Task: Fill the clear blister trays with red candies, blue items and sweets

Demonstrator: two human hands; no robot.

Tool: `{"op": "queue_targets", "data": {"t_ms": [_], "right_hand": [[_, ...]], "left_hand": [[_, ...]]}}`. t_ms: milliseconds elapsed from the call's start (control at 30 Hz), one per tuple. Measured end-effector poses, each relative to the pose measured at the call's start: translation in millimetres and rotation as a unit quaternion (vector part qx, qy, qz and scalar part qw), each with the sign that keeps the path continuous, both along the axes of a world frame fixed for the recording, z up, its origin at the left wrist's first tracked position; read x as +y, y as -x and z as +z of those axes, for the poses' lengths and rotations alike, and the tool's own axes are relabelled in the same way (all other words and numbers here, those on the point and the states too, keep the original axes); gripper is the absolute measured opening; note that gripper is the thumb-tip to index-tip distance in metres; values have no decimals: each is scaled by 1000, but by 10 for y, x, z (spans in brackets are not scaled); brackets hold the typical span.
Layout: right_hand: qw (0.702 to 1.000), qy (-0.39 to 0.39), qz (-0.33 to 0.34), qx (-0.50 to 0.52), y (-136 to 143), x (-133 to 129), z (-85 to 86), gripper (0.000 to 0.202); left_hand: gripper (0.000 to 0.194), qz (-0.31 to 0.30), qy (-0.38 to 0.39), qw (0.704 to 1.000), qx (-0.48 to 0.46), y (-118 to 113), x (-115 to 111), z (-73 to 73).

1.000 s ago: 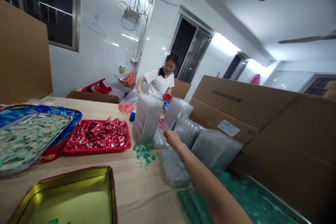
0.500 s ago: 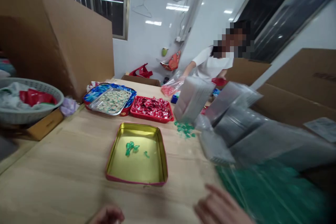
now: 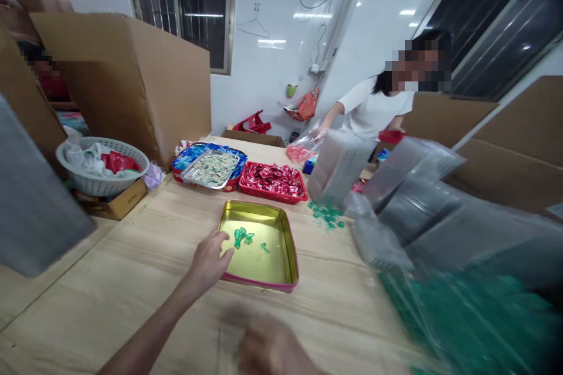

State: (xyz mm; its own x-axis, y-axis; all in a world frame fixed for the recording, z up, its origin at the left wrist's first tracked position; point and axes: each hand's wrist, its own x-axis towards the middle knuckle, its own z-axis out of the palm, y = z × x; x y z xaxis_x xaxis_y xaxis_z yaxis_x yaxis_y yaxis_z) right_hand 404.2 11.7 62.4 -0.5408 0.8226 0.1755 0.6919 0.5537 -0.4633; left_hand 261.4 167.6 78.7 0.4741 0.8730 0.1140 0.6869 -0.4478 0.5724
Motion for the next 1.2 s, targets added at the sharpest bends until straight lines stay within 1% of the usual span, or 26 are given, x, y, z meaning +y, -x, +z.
{"op": "queue_targets", "data": {"t_ms": [33, 67, 100, 133, 167, 233, 300, 400, 467, 533, 600, 700, 767, 833, 900, 967, 1000, 1033, 1100, 1200], "right_hand": [[999, -8, -45, 4, -108, 204, 15, 19], [992, -8, -128, 15, -223, 428, 16, 17], [980, -2, -197, 23, -337, 663, 1, 16], [967, 12, -252, 24, -442, 894, -32, 20], [956, 26, -292, 23, -530, 1110, -83, 25], [947, 33, -319, 24, -647, 1459, -227, 32], [946, 35, -320, 31, -688, 1674, -390, 34], [945, 37, -319, 56, -667, 1791, -575, 30], [944, 39, -318, 83, -644, 1795, -626, 25], [939, 41, -319, 118, -637, 1775, -624, 22], [932, 48, -320, 161, -650, 1734, -584, 18], [917, 75, -314, 236, -679, 1601, -479, 10], [905, 95, -307, 278, -678, 1437, -382, 6], [889, 116, -294, 332, -643, 1201, -263, 10], [855, 154, -271, 415, -569, 908, -142, 16], [804, 204, -242, 504, -460, 599, -52, 24], [780, 225, -231, 537, -397, 452, -31, 28], [764, 239, -225, 556, -331, 318, -29, 31], [744, 253, -221, 577, -202, 98, -87, 34], [733, 264, -240, 579, -41, -112, -266, 31]], "left_hand": [[22, -14, -16, 997, 72, -124, 128, -29], [26, -19, -16, 995, 95, -244, 243, -65], [30, -27, -14, 993, 110, -354, 342, -107], [34, -34, -9, 992, 124, -453, 425, -155], [37, -40, -3, 990, 133, -538, 492, -204], [36, -49, 10, 987, 150, -668, 583, -299], [30, -52, 22, 986, 160, -752, 632, -378], [25, -43, 38, 987, 152, -816, 664, -460], [24, -31, 50, 989, 133, -830, 673, -489], [22, -14, 63, 993, 102, -824, 677, -494], [22, 6, 78, 995, 58, -801, 671, -463], [20, 27, 116, 992, -32, -721, 595, -338], [17, 26, 153, 983, -97, -620, 458, -216], [17, 14, 188, 969, -157, -469, 231, -90], [18, -2, 233, 944, -235, -283, -72, 8], [21, -20, 319, 875, -364, -91, -410, 56], [22, -22, 351, 846, -401, -3, -575, 58], [23, -20, 376, 823, -426, 75, -731, 46], [24, -9, 405, 799, -445, 199, -998, -9], [23, 13, 427, 780, -457, 311, -1276, -119]]}}
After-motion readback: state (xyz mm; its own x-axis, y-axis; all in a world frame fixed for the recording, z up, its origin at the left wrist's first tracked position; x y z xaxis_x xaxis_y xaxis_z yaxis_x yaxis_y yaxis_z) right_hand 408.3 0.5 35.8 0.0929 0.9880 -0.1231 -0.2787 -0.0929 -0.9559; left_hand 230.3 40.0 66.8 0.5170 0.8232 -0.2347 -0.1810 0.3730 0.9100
